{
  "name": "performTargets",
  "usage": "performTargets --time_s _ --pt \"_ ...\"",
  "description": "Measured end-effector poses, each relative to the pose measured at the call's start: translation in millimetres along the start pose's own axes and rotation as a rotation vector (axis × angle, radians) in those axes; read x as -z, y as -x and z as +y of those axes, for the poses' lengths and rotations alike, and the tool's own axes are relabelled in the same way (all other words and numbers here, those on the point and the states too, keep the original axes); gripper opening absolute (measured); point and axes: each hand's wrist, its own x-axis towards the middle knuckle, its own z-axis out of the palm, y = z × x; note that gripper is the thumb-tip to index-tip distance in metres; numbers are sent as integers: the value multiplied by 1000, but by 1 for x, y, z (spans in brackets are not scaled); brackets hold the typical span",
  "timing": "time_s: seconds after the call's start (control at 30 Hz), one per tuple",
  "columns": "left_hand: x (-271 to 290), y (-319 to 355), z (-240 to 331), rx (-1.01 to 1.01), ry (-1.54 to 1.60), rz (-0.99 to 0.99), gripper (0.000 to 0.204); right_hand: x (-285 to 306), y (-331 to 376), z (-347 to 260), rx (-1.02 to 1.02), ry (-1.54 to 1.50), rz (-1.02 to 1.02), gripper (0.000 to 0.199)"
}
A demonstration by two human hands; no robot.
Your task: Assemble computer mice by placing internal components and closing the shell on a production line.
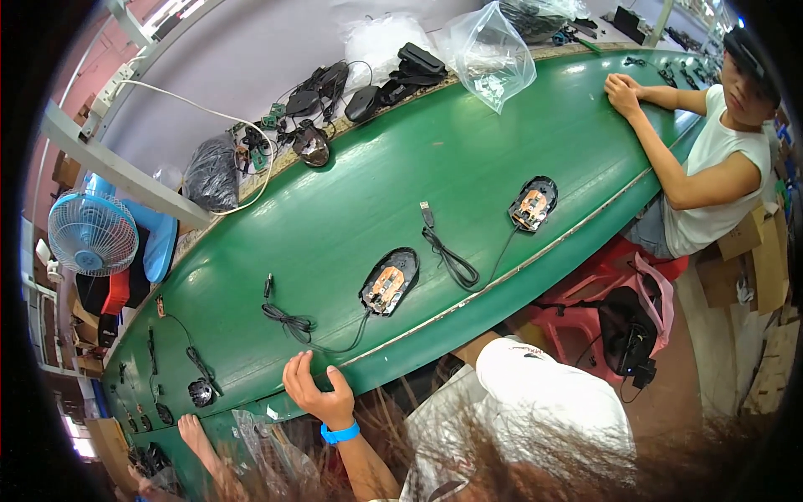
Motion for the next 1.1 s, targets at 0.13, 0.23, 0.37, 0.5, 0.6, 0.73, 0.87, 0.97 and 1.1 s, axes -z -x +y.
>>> performTargets --time_s 0.13,0.23,0.37,0.5,0.6,0.73,0.87,0.97,1.1 --pt "0 -1 -2 -9 -5 7 37 1 -3 -9 9 -13 -21 24" --pt "0 -1 -2 -20 -14 18 37 2 -4 -15 16 -27 -38 24" --pt "5 1 1 -12 -19 18 36 1 -3 -29 30 -57 -67 24" --pt "9 8 -3 16 -36 22 36 -13 7 -56 71 -97 -141 24" --pt "4 4 -6 -60 2 58 35 -39 33 -81 107 -143 -268 24" --pt "14 0 1 -66 169 162 27 -59 66 -107 170 -200 -451 24" --pt "38 35 28 48 650 -54 20 30 150 -137 331 -1296 -578 33" --pt "48 43 56 191 876 -369 16 65 152 -145 315 -1730 -407 40" --pt "47 48 67 203 965 -538 16 59 145 -147 259 -2216 -211 46"
